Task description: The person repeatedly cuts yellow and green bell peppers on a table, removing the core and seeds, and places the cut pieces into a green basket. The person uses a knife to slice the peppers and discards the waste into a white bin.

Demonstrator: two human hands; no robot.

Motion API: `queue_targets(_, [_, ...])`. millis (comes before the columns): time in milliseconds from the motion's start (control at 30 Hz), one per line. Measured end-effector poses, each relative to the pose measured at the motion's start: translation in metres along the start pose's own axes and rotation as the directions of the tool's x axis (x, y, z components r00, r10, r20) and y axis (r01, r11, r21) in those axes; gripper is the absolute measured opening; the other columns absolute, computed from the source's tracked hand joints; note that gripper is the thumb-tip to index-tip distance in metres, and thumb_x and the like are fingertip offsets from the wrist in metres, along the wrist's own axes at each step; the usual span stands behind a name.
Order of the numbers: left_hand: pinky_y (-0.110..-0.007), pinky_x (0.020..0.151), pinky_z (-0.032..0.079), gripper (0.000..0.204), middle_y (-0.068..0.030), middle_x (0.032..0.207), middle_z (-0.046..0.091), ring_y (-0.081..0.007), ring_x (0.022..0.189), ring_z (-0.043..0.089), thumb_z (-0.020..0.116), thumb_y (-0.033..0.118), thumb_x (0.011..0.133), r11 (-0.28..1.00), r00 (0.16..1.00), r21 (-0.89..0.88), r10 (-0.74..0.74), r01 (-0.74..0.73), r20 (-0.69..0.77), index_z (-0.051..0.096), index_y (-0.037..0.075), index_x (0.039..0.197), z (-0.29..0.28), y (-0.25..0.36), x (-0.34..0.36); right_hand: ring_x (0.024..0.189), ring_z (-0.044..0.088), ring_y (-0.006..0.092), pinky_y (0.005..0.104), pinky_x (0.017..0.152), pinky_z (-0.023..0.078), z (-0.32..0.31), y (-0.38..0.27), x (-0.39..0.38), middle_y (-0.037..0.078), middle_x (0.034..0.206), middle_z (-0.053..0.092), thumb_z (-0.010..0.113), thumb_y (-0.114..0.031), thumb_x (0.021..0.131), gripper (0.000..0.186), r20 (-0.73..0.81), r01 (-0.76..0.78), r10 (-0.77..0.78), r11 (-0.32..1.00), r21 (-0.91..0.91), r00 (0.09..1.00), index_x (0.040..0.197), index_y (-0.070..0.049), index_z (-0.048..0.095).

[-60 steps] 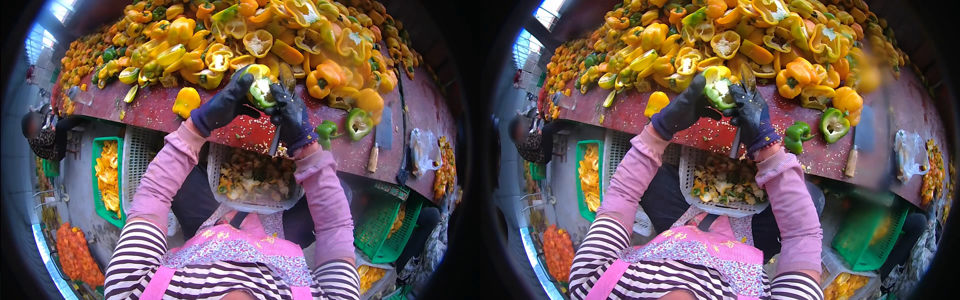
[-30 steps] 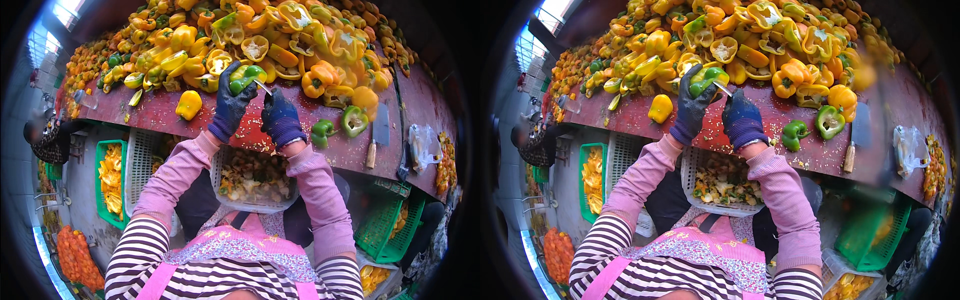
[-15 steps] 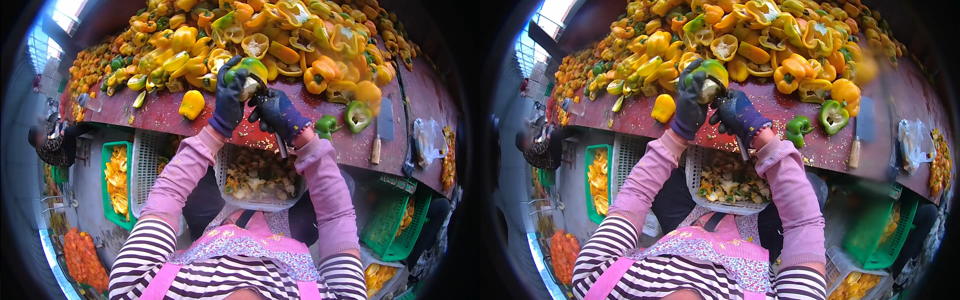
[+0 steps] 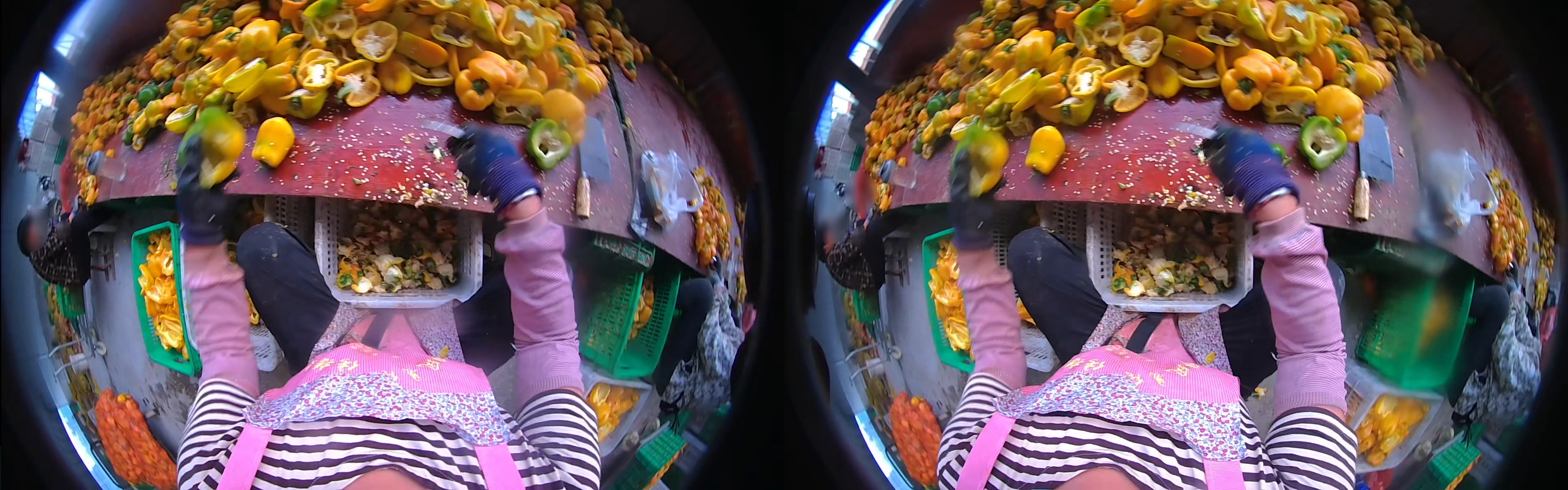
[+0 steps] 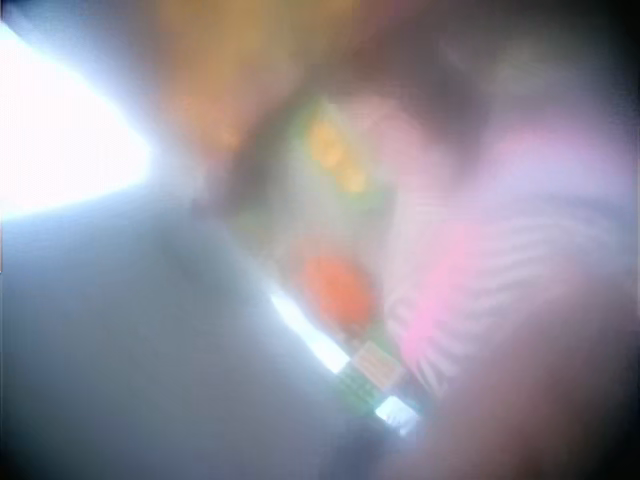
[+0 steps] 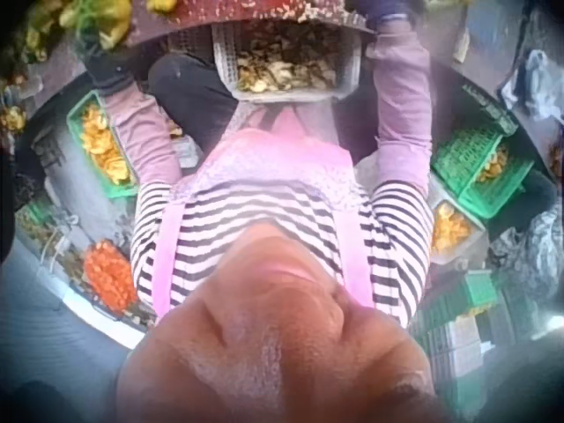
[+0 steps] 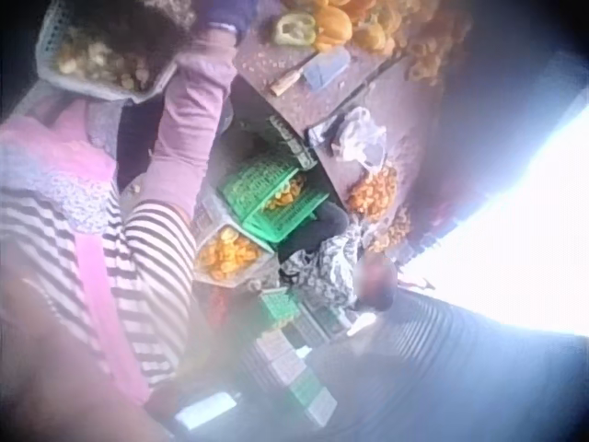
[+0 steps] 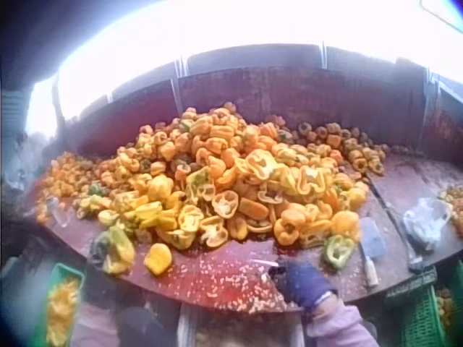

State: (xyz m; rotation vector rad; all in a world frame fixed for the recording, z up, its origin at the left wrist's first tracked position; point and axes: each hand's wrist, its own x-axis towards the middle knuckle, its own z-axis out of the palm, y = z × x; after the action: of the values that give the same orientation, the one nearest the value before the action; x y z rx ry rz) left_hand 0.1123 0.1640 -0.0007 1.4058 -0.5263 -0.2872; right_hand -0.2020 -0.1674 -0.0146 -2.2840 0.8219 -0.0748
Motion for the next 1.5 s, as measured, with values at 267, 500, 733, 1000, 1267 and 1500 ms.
queue_targets(267, [-0.029, 0.098, 0.045, 0.049, -0.0110, 0.132, 0.051, -0.0156, 0.116, 0.054, 0.058, 0.012, 0.099, 0.928, 0.990, 0.373, -0.037, -0.017, 0.138, 0.042, 0.008, 0.145, 0.030, 0.034, -0.051, 0.111, 0.062, 0.0379, 0.0471, 0.095, 0.050, 0.009, 0.051, 0.011, 0.022, 0.117, 0.065, 0.073, -0.043, 0.078, 0.054, -0.140, -0.220, 0.173, 0.847, -0.483, 0.975, 0.119, -0.010, 0.061])
queue_targets(500, [-0.036, 0.091, 0.053, 0.054, -0.0090, 0.135, 0.052, -0.0210, 0.119, 0.056, 0.057, 0.035, 0.100, 0.980, 0.400, 0.169, -0.113, -0.108, 0.910, 0.040, 0.012, 0.145, 0.180, -0.061, 0.005, 0.075, 0.064, 0.0234, 0.0333, 0.065, 0.050, 0.008, 0.051, 0.062, 0.011, 0.094, 0.068, 0.075, -0.041, 0.080, 0.049, -0.032, -0.113, 0.128, 0.950, 0.290, 0.991, 0.114, -0.009, 0.062])
queue_targets(733, [-0.047, 0.095, 0.052, 0.046, -0.0122, 0.127, 0.061, -0.0288, 0.107, 0.063, 0.046, 0.041, 0.103, 0.291, 0.545, -0.463, -0.376, 0.837, 0.750, 0.054, 0.006, 0.131, 0.239, -0.073, 0.003, 0.063, 0.067, 0.0133, 0.0202, 0.042, 0.040, 0.046, -0.007, 0.070, 0.006, 0.094, 0.069, 0.062, -0.034, 0.095, 0.039, 0.179, -0.151, -0.064, 0.309, 0.939, 0.982, 0.122, -0.007, 0.058])
queue_targets(1000, [-0.028, 0.086, 0.054, 0.038, -0.0084, 0.112, 0.064, -0.0169, 0.098, 0.065, 0.065, 0.015, 0.096, 0.972, 0.935, -0.160, -0.111, 0.173, 0.338, 0.051, 0.002, 0.129, 0.218, -0.059, 0.016, 0.065, 0.070, 0.0203, 0.0220, 0.038, 0.043, 0.031, -0.062, 0.063, 0.011, 0.095, 0.065, 0.067, -0.026, 0.091, 0.042, -0.059, 0.062, -0.020, 0.443, 0.895, 0.998, 0.125, -0.005, 0.053])
queue_targets(1267, [-0.039, 0.092, 0.056, 0.043, -0.0100, 0.122, 0.059, -0.0220, 0.110, 0.062, 0.056, 0.026, 0.101, 0.669, 0.813, -0.546, -0.155, 0.505, 0.561, 0.044, 0.004, 0.137, 0.228, -0.049, 0.012, 0.069, 0.071, 0.0208, 0.0286, 0.042, 0.050, 0.041, -0.067, 0.059, 0.011, 0.084, 0.067, 0.056, -0.021, 0.097, 0.023, -0.448, 0.366, -0.132, 0.792, 0.489, 0.884, 0.115, -0.006, 0.056])
queue_targets(1500, [-0.030, 0.100, 0.044, 0.037, -0.0096, 0.124, 0.060, -0.0152, 0.114, 0.056, 0.055, 0.022, 0.102, 0.941, 0.932, 0.118, 0.287, -0.318, 0.222, 0.054, 0.000, 0.132, 0.234, -0.047, 0.003, 0.048, 0.065, 0.0213, 0.0328, 0.038, 0.047, 0.046, -0.066, 0.053, 0.014, 0.072, 0.066, 0.056, -0.015, 0.094, 0.014, 0.118, -0.155, 0.107, 0.816, 0.557, 0.987, 0.103, -0.004, 0.055])
